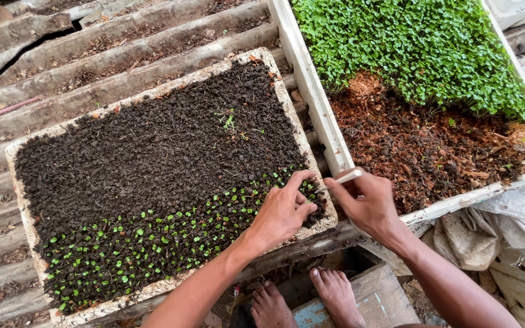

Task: The person thins seedlings in a planting tray by using a pair of tweezers to pull out individual sprouts from the soil and placing them into a separate container or discarding them.

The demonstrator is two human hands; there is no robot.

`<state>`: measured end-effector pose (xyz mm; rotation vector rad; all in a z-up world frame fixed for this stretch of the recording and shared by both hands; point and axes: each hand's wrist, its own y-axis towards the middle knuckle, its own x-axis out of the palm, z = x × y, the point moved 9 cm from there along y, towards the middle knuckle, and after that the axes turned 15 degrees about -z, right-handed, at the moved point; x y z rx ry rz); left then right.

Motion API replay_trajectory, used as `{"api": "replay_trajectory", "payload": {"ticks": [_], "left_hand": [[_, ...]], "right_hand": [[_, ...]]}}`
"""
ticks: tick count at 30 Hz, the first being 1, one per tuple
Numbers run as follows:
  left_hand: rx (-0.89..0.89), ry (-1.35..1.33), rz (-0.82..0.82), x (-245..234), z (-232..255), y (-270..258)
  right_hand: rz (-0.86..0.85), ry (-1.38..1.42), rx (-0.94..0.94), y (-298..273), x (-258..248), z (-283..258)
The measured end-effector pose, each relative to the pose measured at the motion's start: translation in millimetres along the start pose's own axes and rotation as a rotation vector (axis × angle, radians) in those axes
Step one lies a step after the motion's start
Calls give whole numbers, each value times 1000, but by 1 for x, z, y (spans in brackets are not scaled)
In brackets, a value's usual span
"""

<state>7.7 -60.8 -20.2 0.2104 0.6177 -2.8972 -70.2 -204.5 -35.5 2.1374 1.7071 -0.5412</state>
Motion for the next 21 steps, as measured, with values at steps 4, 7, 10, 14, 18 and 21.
{"api": "replay_trajectory", "payload": {"ticks": [4,7,10,14,18,21], "left_hand": [[-19,42,10,-1,4,7],[-52,89,5,0,5,7],[-64,110,15,1,2,10],[-67,130,21,0,-1,13],[-58,132,29,2,-9,19],[-58,132,31,2,-7,16]], "right_hand": [[110,161,55,-13,-21,-6],[86,398,114,-15,-21,-6],[36,479,207,-18,-18,3],[-3,530,267,-21,-15,14],[-14,579,274,-20,-8,17],[-28,594,284,-19,-4,20]]}}
